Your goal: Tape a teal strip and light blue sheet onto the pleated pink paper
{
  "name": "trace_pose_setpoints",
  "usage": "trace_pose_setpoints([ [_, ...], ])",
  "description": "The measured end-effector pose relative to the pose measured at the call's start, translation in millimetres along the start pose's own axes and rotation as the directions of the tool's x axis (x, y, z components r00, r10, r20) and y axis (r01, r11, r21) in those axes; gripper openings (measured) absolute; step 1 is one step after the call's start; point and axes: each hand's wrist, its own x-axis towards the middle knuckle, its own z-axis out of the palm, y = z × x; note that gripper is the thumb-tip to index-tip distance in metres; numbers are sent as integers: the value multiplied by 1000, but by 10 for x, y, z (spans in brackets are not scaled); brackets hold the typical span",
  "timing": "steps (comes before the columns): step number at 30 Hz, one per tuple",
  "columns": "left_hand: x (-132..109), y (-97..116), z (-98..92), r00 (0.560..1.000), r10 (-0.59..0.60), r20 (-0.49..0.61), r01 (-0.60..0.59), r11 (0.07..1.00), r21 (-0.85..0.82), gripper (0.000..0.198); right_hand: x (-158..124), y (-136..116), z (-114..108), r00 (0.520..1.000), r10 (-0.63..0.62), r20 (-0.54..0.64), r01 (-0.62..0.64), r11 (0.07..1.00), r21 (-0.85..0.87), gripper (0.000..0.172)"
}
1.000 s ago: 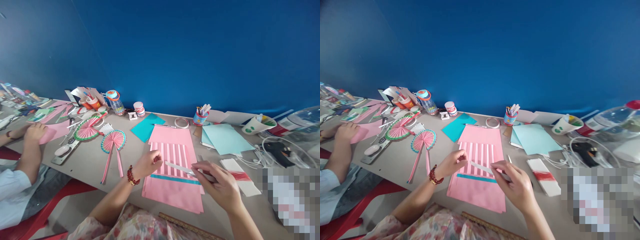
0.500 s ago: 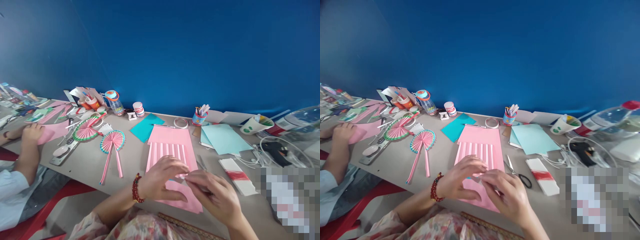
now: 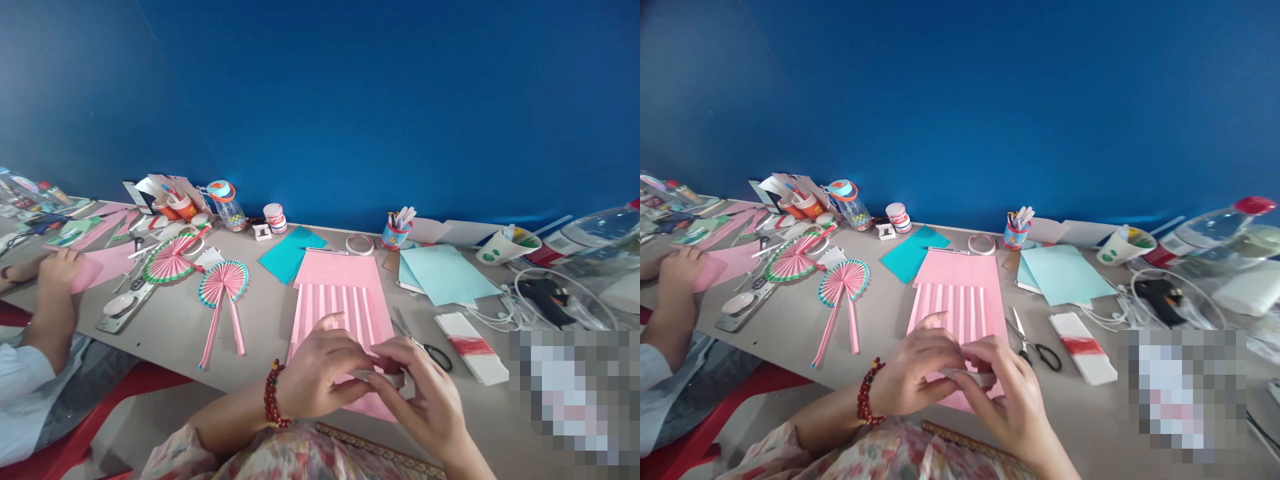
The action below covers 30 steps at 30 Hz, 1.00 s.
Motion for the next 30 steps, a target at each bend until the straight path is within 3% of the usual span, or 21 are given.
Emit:
trace_pose_setpoints([
  [7, -11, 19, 10, 991, -31, 127, 30, 999, 10, 22, -269, 97, 20, 984, 170, 54, -169, 985, -25, 16],
  [14, -37, 24, 12, 985, -50, 164, 61, 996, -62, 27, -281, 98, -15, 1000, 26, 6, -26, 1000, 10, 21],
  [19, -38, 30, -10, 975, -47, 219, 69, 993, -94, 27, -230, 100, -64, 995, -57, 84, 50, 995, 83, 18],
  [26, -58, 28, 11, 965, -67, 252, 82, 995, -50, 25, -246, 108, -123, 982, -116, 148, 116, 993, 11, 18],
  [30, -81, 13, 23, 956, -87, 282, 90, 996, 0, 22, -263, 110, -107, 974, -99, 202, 95, 995, 27, 18],
])
